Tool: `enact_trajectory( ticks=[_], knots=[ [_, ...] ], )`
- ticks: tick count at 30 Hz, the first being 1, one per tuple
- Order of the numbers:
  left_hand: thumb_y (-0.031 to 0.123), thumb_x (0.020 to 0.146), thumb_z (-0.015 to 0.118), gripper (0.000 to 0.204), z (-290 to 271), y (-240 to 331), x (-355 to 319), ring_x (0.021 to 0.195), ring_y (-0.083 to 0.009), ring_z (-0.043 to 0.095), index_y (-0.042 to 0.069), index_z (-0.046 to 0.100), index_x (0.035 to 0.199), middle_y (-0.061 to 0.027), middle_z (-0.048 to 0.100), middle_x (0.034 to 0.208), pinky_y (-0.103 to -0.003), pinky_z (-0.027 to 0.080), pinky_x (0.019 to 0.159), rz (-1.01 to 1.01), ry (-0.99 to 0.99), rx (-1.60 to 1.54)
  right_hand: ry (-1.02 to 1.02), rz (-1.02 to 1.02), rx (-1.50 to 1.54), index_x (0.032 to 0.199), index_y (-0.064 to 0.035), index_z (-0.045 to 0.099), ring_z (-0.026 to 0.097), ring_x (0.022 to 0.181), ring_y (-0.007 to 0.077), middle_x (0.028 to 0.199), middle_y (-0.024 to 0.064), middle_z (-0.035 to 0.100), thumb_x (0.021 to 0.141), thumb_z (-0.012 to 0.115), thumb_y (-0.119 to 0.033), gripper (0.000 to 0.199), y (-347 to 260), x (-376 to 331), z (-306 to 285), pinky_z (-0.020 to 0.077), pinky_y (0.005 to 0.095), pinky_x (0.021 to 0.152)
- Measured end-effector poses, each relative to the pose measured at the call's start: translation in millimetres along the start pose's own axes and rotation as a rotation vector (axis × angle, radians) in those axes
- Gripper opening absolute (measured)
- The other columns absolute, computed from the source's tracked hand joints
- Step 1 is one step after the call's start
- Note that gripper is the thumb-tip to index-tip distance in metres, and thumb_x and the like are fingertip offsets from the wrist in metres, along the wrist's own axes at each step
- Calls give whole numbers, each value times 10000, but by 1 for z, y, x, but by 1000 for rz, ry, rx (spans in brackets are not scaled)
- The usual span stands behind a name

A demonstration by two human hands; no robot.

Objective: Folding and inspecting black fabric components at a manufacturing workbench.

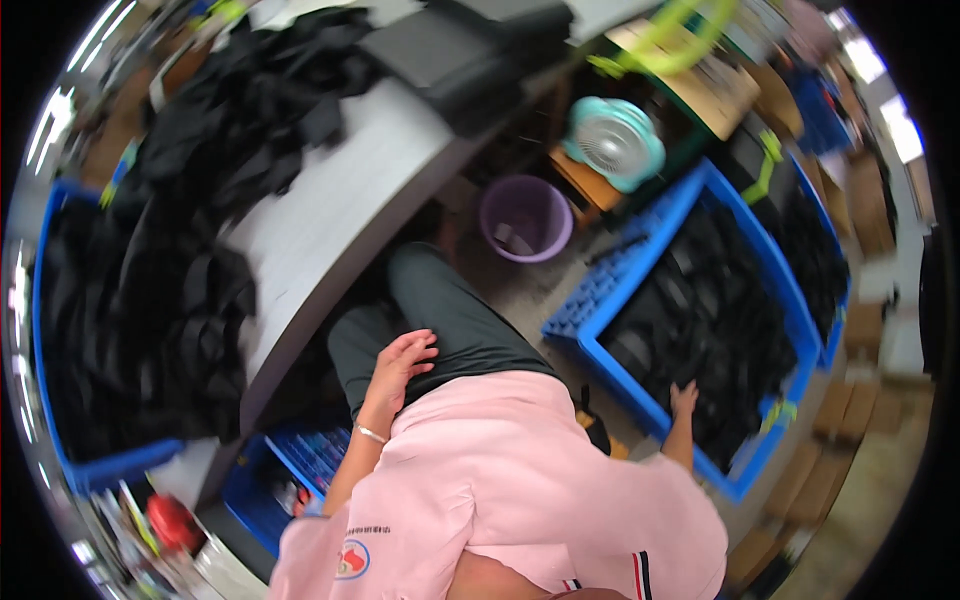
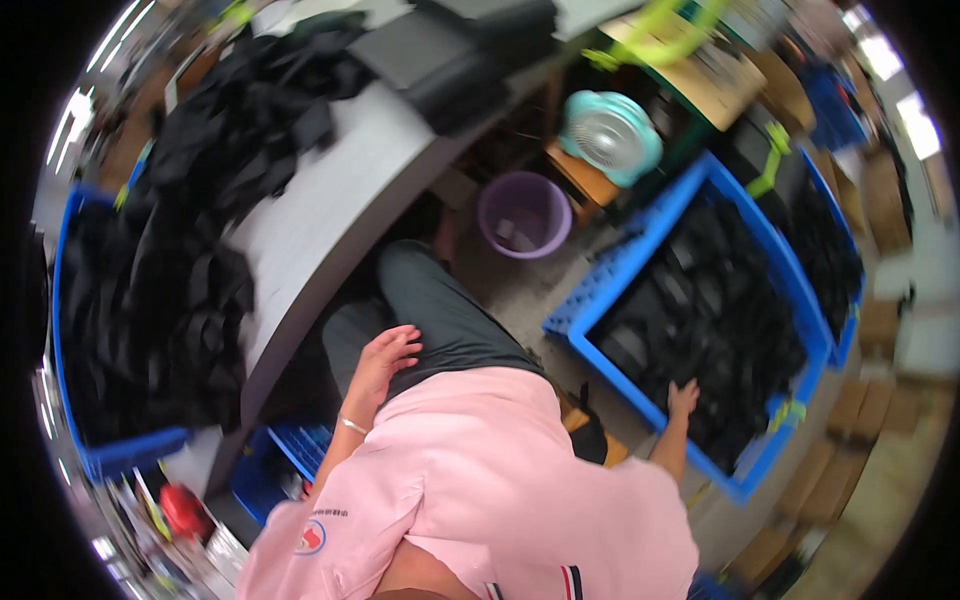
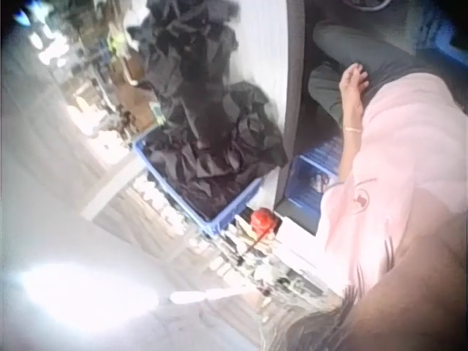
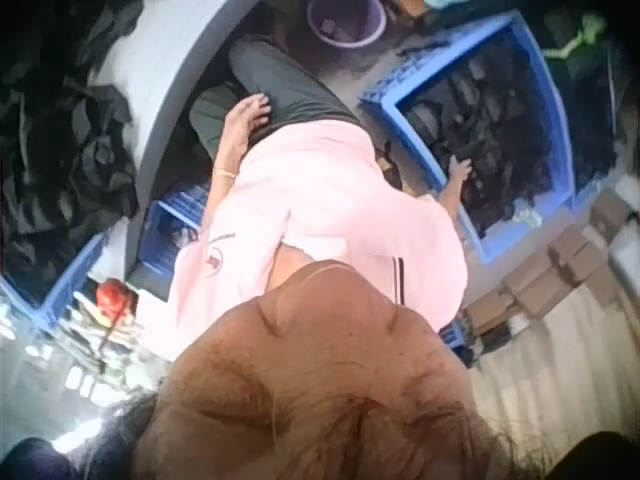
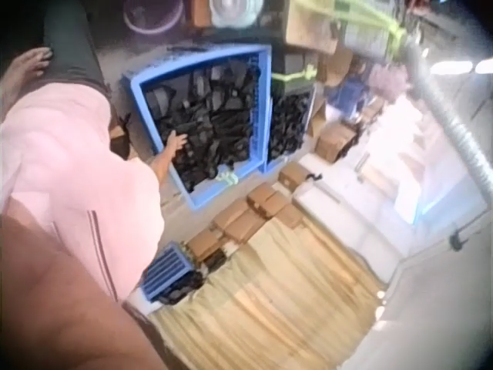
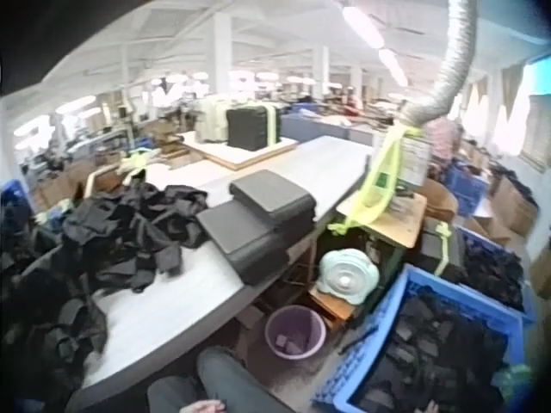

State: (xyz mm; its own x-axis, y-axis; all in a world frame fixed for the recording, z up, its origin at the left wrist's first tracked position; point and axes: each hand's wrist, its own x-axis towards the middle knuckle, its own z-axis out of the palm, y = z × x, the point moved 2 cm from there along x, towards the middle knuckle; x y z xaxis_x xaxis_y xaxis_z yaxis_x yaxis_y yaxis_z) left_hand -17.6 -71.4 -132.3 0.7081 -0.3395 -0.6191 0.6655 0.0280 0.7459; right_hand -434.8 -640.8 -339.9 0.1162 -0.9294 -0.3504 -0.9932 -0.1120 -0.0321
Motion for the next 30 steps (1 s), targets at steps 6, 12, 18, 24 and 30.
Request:
enact_trajectory(
  ticks=[6, 12, 18, 24, 30],
  knots=[
    [278, 986, 620, 348, -17, -3, 4, 1006, -125, 627, 52, 633, 1250, -59, 661, 1206, -260, 516, 820, 14, 17, -15, 357, 322, -239, 1373, -73, 463, 303, 1418, 398, 1540, 206, 281, 872, 645, -243, 559, -87, -28, -74, 147, 844, 968],
    [258, 992, 614, 332, -35, -11, 21, 990, -110, 625, 56, 630, 1255, -58, 664, 1208, -251, 514, 809, 14, 19, -120, 575, -969, 329, 1169, 5, 636, 528, 1221, 379, 1282, 219, 572, 870, 566, 11, 307, -332, -134, -136, 393, 439, 1081],
    [252, 987, 621, 355, -41, 5, 26, 1026, -123, 622, 44, 623, 1275, -58, 648, 1227, -266, 503, 873, 81, -33, -75, 340, -1778, 467, 1177, 18, 638, 483, 1310, 370, 1424, 199, 491, 886, 572, 13, 298, -593, -363, -135, 403, 424, 1070],
    [204, 980, 629, 323, -44, 38, 5, 964, -84, 608, 35, 646, 1255, -12, 678, 1074, -248, 492, 864, 311, 58, -23, 495, -1938, 344, 1229, 18, 596, 243, 1478, 358, 1586, 160, 287, 870, 535, 49, 365, -759, -432, -97, 260, 498, 1155],
    [184, 902, 715, 583, -58, 108, -18, 1159, -188, 585, 55, 482, 1420, -117, 548, 1361, -311, 479, 971, 535, 281, 103, 541, -1924, 464, 1235, 32, 549, 337, 1442, 304, 1527, 125, 399, 865, 511, 55, 373, -759, -458, -110, 220, 525, 1170]
  ],
)
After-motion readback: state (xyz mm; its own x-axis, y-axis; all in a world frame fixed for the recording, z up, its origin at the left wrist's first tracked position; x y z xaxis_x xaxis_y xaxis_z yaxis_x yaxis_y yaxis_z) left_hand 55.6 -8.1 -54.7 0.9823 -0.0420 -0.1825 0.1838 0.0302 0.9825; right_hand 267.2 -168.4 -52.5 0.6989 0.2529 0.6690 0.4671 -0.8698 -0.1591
